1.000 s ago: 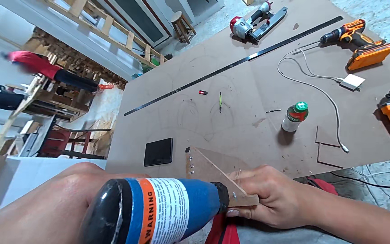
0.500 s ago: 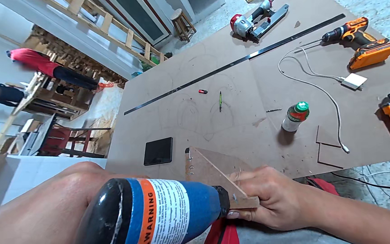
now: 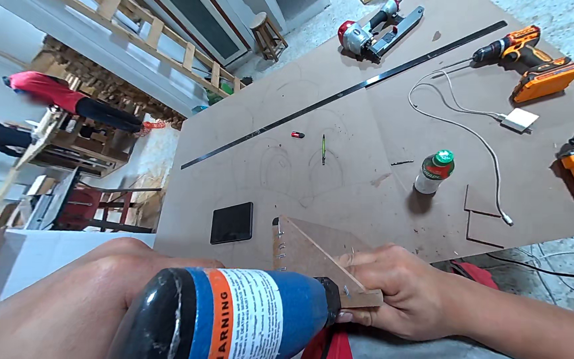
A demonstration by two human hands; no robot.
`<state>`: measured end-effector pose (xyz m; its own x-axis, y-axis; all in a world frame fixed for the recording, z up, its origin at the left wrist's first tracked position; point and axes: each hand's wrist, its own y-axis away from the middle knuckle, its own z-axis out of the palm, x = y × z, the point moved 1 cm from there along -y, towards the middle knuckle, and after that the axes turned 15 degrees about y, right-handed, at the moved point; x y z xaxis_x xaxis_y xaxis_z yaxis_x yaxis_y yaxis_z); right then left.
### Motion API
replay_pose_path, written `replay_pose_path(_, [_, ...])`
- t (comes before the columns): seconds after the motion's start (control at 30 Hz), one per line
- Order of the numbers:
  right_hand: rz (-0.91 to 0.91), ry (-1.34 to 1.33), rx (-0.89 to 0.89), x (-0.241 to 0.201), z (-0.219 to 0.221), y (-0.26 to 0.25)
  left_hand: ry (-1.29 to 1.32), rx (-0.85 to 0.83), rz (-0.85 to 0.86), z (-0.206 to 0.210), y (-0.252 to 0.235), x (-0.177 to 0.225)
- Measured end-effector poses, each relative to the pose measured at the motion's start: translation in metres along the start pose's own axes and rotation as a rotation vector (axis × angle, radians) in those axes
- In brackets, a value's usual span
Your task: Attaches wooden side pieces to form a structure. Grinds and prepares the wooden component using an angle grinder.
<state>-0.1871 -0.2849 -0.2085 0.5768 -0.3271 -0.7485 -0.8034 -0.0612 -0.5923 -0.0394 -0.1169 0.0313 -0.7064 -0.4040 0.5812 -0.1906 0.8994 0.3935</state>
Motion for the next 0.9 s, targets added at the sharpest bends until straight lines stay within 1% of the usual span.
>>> replay_pose_path(0.2, [-0.006, -0.006, -0.008, -0.001, 0.001, 0.000, -0.015, 0.004, -0.047, 0.002, 0.000, 0.005])
replay_pose_path(0.3, [-0.007, 0.001, -0.010, -0.001, 0.001, 0.001, -0.058, 0.000, -0.057, 0.003, 0.001, -0.001])
replay_pose_path(0.4, [-0.014, 0.009, -0.017, -0.002, 0.003, 0.000, -0.059, -0.015, -0.028, 0.002, 0.003, -0.001])
replay_pose_path(0.43, [-0.011, 0.012, -0.014, -0.002, 0.003, 0.001, -0.028, 0.018, -0.014, 0.003, 0.006, 0.001])
replay_pose_path(0.47, [-0.006, 0.016, -0.011, -0.002, 0.002, 0.001, 0.045, 0.090, -0.003, 0.006, 0.010, 0.002])
replay_pose_path(0.53, [0.007, 0.021, -0.004, 0.000, -0.002, 0.002, 0.347, 0.279, 0.013, 0.014, 0.027, -0.002])
replay_pose_path(0.6, [0.018, 0.023, 0.006, 0.000, -0.007, 0.003, 0.571, 0.407, -0.031, 0.022, 0.040, -0.011])
replay_pose_path(0.63, [0.019, 0.021, 0.011, 0.001, -0.009, 0.004, 0.608, 0.461, -0.064, 0.023, 0.048, -0.027])
replay_pose_path(0.7, [0.015, 0.020, 0.020, 0.002, -0.012, 0.003, 0.635, 0.552, -0.146, 0.030, 0.064, -0.073])
replay_pose_path(0.73, [0.012, 0.025, 0.029, 0.002, -0.012, 0.003, 0.624, 0.617, -0.217, 0.041, 0.063, -0.094])
replay_pose_path(0.8, [0.009, 0.054, 0.041, 0.002, -0.013, 0.002, 0.488, 0.707, -0.419, 0.074, 0.049, -0.136])
replay_pose_path(0.83, [0.011, 0.071, 0.043, 0.002, -0.014, 0.002, 0.424, 0.699, -0.498, 0.096, 0.036, -0.158])
replay_pose_path(0.9, [0.028, 0.105, 0.060, 0.003, -0.013, 0.003, 0.374, 0.610, -0.591, 0.143, 0.006, -0.206])
